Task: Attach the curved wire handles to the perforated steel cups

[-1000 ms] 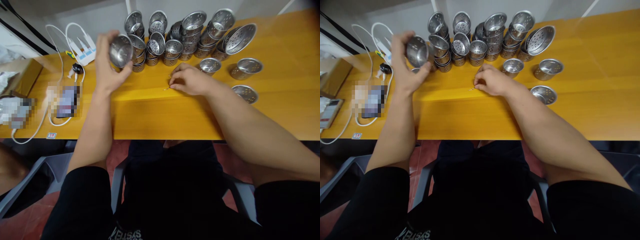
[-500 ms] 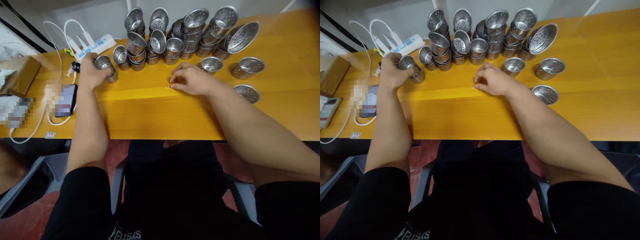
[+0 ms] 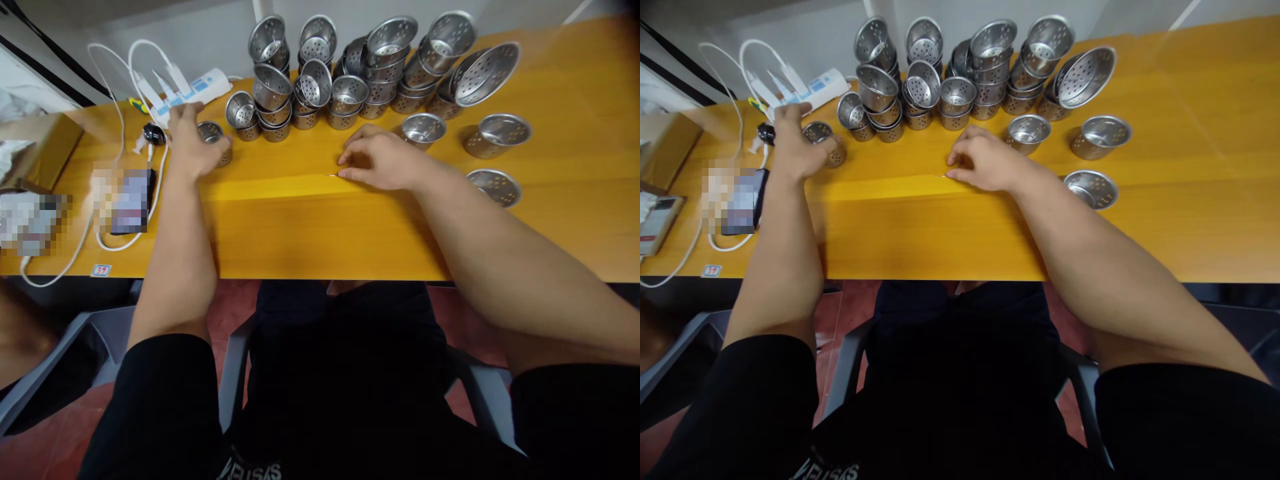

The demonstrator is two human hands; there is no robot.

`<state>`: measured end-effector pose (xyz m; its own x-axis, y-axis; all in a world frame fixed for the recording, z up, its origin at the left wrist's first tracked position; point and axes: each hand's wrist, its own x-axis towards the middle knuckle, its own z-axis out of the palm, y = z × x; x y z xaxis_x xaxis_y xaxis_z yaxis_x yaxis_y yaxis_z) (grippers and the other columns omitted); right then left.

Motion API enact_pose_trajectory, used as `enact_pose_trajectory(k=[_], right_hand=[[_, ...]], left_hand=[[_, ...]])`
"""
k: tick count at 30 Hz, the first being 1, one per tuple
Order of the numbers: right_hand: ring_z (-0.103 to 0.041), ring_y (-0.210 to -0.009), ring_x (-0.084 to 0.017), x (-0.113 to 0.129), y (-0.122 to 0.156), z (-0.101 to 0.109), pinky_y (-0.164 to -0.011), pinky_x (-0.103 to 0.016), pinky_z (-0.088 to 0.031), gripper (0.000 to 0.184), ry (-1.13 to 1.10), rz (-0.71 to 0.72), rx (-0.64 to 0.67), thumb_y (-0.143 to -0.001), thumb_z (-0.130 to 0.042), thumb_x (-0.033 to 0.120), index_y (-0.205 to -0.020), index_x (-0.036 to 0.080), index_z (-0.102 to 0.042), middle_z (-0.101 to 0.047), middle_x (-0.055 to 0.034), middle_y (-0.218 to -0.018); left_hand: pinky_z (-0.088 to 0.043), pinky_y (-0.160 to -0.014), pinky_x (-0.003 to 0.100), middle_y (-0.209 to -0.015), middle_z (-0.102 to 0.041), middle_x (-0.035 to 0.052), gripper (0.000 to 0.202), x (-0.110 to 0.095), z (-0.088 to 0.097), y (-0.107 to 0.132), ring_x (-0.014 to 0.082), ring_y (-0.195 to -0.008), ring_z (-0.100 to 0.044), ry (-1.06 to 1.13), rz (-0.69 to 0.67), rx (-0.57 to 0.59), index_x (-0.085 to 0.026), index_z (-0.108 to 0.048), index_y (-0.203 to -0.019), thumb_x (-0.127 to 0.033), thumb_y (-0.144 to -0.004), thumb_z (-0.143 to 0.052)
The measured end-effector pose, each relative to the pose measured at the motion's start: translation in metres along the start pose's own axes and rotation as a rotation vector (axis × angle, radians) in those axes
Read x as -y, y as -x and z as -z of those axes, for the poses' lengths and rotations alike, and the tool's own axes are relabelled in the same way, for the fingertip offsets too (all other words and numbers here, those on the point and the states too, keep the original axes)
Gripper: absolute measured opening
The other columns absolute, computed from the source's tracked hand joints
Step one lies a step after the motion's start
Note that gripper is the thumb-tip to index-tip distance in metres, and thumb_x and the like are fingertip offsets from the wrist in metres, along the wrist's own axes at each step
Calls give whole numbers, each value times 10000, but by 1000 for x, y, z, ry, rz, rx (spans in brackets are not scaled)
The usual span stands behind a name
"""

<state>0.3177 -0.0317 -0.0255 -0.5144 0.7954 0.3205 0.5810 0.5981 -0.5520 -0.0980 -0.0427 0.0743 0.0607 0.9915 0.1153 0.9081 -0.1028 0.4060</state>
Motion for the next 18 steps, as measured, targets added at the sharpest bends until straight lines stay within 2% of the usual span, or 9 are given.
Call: enact_pose_trajectory(k=[2, 5, 7, 9, 12, 15, 18], right_hand=[[-740, -1333, -494, 2, 0, -1, -1310, -826, -575, 362, -4, 4, -3, -990, -880, 786, -1148, 463, -923, -844, -108, -1367], [-752, -1326, -512, 4, -1, -2, -1286, -827, -582, 386, -11, 3, -3, -980, -888, 790, -1135, 439, -931, -854, -122, -1356], [-750, -1323, -520, 6, -2, -3, -1278, -828, -589, 391, -9, -3, -9, -977, -883, 793, -1134, 440, -936, -859, -129, -1320], [-747, -1317, -525, 7, -2, -4, -1271, -834, -599, 383, -1, -7, -17, -972, -877, 784, -1134, 442, -938, -856, -136, -1286], [-744, -1318, -521, 9, -2, -4, -1279, -835, -604, 363, 11, -18, -15, -968, -878, 776, -1135, 458, -935, -854, -128, -1275], [-749, -1307, -509, 9, -1, -4, -1290, -822, -604, 366, 9, -22, -9, -986, -869, 798, -1120, 462, -922, -850, -118, -1286], [-758, -1282, -496, 9, 0, -3, -1281, -806, -609, 424, -8, -10, -15, -1009, -860, 836, -1096, 423, -895, -844, -130, -1291]], left_hand=[[-268, -1479, 692, -1425, -669, -27, 720, -10, -8, 0, 266, -1644, -281, -25, 13, -30, -343, -664, -1450, -893, -1061, -917], [-229, -1513, 711, -1789, -527, -50, 422, -22, -23, -7, 248, -1806, -181, -42, 22, -124, -327, -707, -1510, -543, -1205, -903], [-219, -1521, 709, -1842, -482, -54, 315, -27, -32, -14, 230, -1847, -117, -47, 24, -150, -320, -747, -1487, -408, -1220, -889], [-188, -1534, 708, -1689, -575, -30, 299, -28, -37, -20, 216, -1801, -112, -45, 23, -150, -319, -764, -1418, -521, -1229, -875], [-153, -1537, 724, -1466, -618, 9, 506, -23, -38, -22, 232, -1701, -186, -39, 25, -159, -302, -772, -1263, -800, -1186, -812], [-167, -1519, 734, -1461, -630, 14, 567, -12, -40, -27, 252, -1658, -219, -16, 10, -197, -287, -756, -1100, -851, -1153, -786], [-241, -1482, 767, -1441, -686, 24, 525, 0, -52, -44, 298, -1603, -299, 66, -30, -314, -331, -715, -1025, -814, -1040, -921]])
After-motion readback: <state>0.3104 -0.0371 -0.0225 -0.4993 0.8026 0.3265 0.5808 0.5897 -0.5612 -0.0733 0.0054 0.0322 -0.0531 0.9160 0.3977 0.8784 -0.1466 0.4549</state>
